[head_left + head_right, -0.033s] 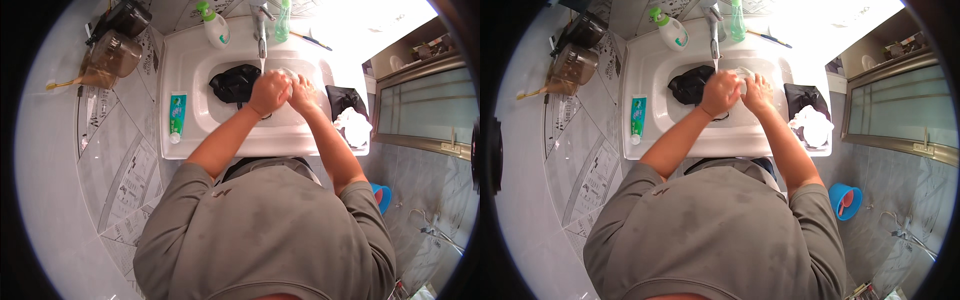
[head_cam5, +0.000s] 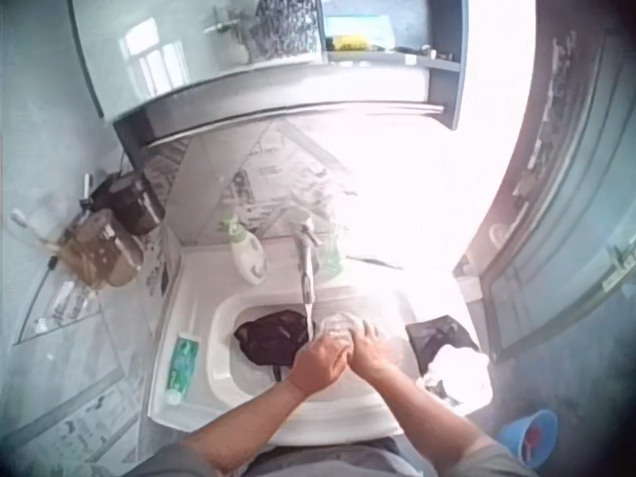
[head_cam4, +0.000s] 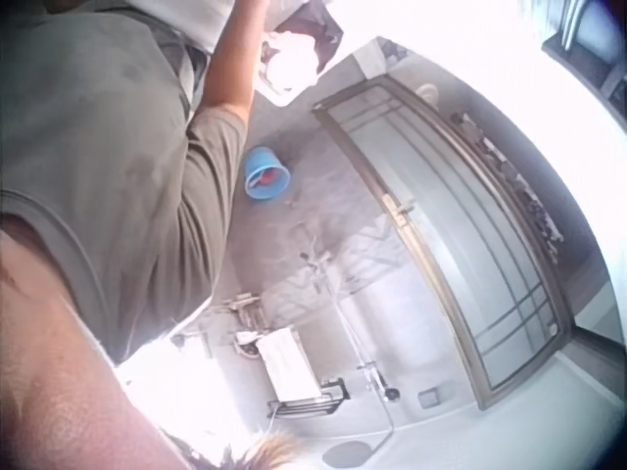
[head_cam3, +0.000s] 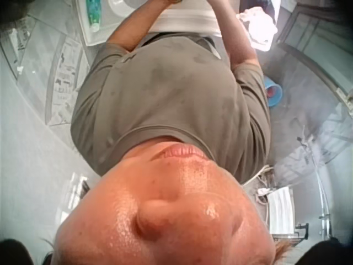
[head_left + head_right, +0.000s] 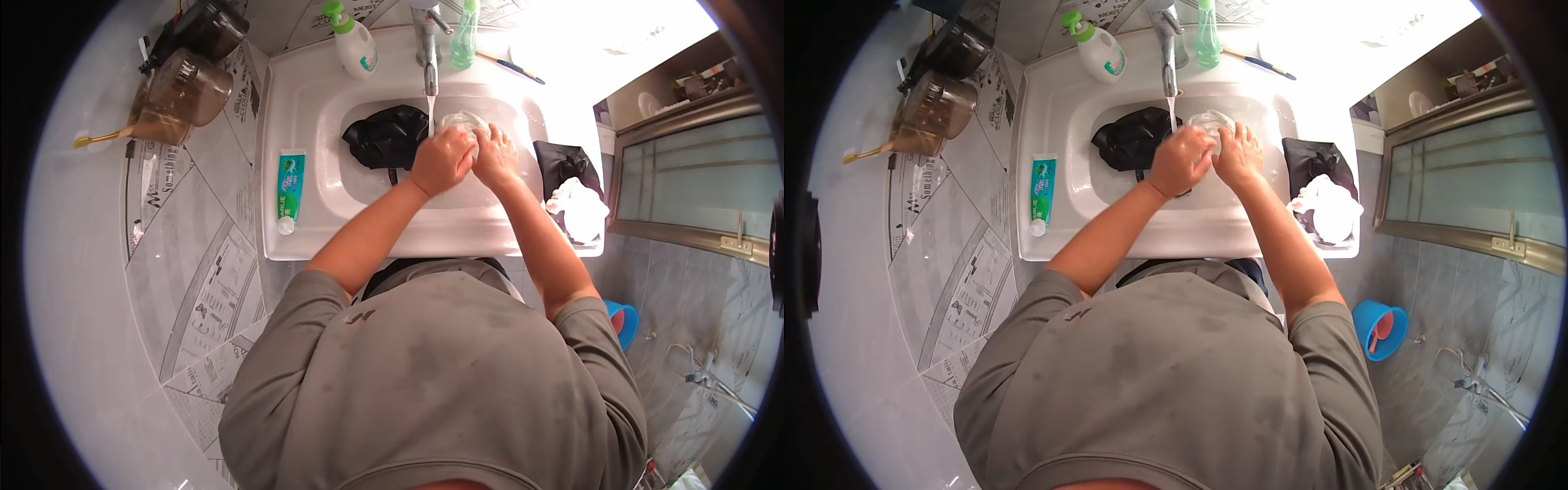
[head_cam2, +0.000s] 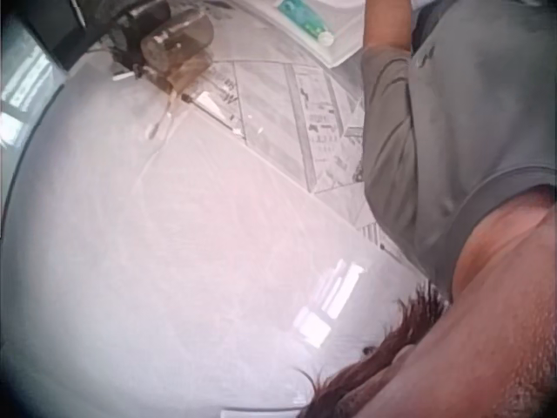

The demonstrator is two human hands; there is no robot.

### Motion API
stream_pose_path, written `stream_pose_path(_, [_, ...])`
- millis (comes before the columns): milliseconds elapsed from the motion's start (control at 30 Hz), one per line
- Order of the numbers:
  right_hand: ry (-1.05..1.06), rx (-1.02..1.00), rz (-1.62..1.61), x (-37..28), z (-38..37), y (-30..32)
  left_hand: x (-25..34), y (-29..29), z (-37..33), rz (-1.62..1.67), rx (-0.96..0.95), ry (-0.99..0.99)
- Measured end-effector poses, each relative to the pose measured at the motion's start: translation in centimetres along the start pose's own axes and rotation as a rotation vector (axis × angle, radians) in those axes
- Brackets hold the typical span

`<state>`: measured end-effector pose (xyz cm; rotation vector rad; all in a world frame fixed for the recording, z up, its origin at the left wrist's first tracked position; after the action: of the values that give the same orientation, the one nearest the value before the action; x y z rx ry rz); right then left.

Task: The person washes a black garment and a white cloth by hand in a bathroom sink. They scrub the items under running water, rinse them, and wring out the excess water before placing them on the sink's edge.

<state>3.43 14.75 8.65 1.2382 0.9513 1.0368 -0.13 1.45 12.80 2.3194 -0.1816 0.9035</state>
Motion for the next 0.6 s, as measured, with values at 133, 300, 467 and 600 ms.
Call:
stream_pose_path(133, [0.082, 0.167, 0.119, 0.0, -1.6, -1.3, -3.2, -2.7, 4.4, -0.014, -0.079, 0.552])
stream_pose_path(300, [0.292, -0.102, 0.118, -1.6, -4.8, -2.5, -6.1, -3.5, 5.5, -0.114, -0.367, 0.862])
stream_pose_path(467, [0.065, -0.296, 0.125, -1.9, -3.6, -3.5, -9.7, -1.5, 6.6, -0.026, -0.083, 1.167])
stream_pose_path(600, [-0.036, -0.392, -0.182, -0.4, -4.3, -6.8, -11.6, -2.2, 8.8, 1.041, 0.438, 1.689])
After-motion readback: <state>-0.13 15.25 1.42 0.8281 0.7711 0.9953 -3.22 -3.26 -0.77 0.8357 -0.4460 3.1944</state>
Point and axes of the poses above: each hand's wrist, its own z-axis away from the middle knuckle, its own y-axis out of the back of the hand, x = y × z, the point moved 3 cm from there along -z, towards the middle knuckle, and after that the axes turned 14 degrees about z, right-handed, at the moved point
